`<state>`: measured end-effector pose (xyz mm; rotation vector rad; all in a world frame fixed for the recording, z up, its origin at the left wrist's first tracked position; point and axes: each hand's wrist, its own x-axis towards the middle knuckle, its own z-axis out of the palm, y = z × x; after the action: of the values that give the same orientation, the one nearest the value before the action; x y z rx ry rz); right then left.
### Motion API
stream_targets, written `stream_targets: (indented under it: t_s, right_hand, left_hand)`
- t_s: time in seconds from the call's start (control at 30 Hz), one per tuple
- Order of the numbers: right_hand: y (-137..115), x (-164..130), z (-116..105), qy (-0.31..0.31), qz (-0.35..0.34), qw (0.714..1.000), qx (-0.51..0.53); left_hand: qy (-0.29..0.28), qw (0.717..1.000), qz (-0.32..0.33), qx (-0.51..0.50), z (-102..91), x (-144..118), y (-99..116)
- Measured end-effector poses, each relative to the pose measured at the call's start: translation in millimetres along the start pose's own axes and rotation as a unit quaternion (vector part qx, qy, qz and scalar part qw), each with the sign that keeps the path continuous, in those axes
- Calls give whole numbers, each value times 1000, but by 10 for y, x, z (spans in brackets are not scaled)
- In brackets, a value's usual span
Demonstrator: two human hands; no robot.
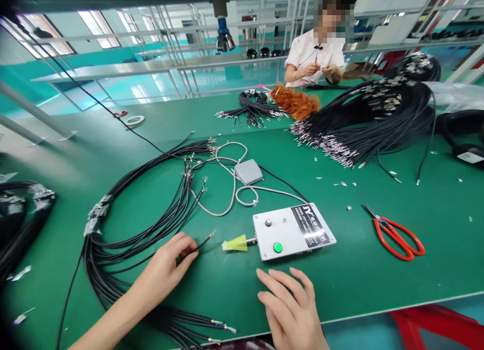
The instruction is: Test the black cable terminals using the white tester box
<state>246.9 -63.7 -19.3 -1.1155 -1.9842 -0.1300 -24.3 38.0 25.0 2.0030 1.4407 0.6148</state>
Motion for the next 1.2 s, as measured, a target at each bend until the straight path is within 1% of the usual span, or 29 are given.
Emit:
stream_targets:
  t_s: [0.07, 0.1, 0.2, 0.27, 0.3, 0.33, 0.37, 0.4, 0.43, 0.47, 0.5, 0.53, 0.57, 0.6, 0.67, 0.73, 0.8, 0.83, 0.87, 0.9, 0.97, 1.0, 1.03, 1.07, 1.2]
  right_hand:
    - [24, -20, 53, -4, 4, 1000, 1]
    - [35, -25, 69, -8, 5, 1000, 0]
    - [52, -32, 75, -15, 10, 1000, 5]
    - [48, -36, 64, -18, 16, 1000, 9]
    - [43, -38, 59, -20, 20, 1000, 11]
    - [38, -41, 56, -22, 24, 999, 11]
    - [34, -45, 55, -24, 26, 999, 11]
    - [31, -50, 56, -26, 29, 999, 10]
    - [29, -55, 58, -28, 31, 999, 9]
    - [28, -61, 59, -30, 35, 999, 8]
    - [30, -67, 59, -33, 39, 999, 7]
    - [31, -71, 57, -36, 43, 998, 6]
    - [32, -71, 53, -41, 46, 998, 7]
    - [31, -67, 47, -46, 48, 998, 9]
    - [10, -39, 33, -55, 58, 996, 25]
    - [-46, 20, 24, -52, 87, 992, 68]
    - [-136, 107, 28, -49, 156, 976, 145]
    - [-188, 157, 37, -54, 204, 958, 192]
    - [-240, 210, 51, -68, 258, 933, 243]
    - [-287, 263, 68, -87, 316, 898, 294]
    - [-360, 366, 111, -120, 421, 811, 389]
    - [-382, 413, 134, -129, 459, 767, 430]
    - [-397, 455, 157, -132, 488, 727, 465]
    - [-404, 492, 178, -129, 507, 695, 493]
    - [-411, 608, 239, -94, 537, 599, 587]
  left_hand:
    - [43, 998, -5, 46, -184, 92, 15]
    - [79, 996, -17, 47, -279, 172, 20]
    - [207, 976, -59, -17, -515, 493, -9]
    - [260, 962, -69, -36, -573, 662, -44]
    - [267, 961, -67, -29, -561, 694, -48]
    - [255, 965, -56, -17, -521, 678, -35]
    - [222, 974, -39, -5, -457, 611, -3]
    - [161, 987, -10, 5, -376, 498, 48]
    - [67, 997, 25, 7, -285, 351, 114]
    - [-59, 996, 59, -1, -192, 185, 188]
    - [-170, 982, 79, 2, -104, 17, 261]
    - [-238, 968, 81, 22, -28, -135, 327]
    - [-281, 956, 79, 45, 35, -260, 378]
    - [-301, 949, 72, 60, 81, -351, 411]
    - [-296, 953, 52, 42, 129, -436, 423]
    - [-262, 964, 13, -41, 135, -434, 394]
    - [-223, 962, -53, -146, 132, -407, 371]
    - [-206, 956, -84, -192, 135, -397, 371]
    - [-194, 948, -107, -228, 145, -394, 379]
    - [-184, 942, -120, -254, 160, -396, 394]
    - [-160, 940, -119, -277, 205, -410, 431]
    - [-144, 943, -113, -278, 230, -418, 448]
    - [-128, 946, -109, -277, 254, -424, 462]
    - [-114, 949, -106, -275, 277, -427, 474]
    - [-72, 961, -103, -246, 335, -431, 505]
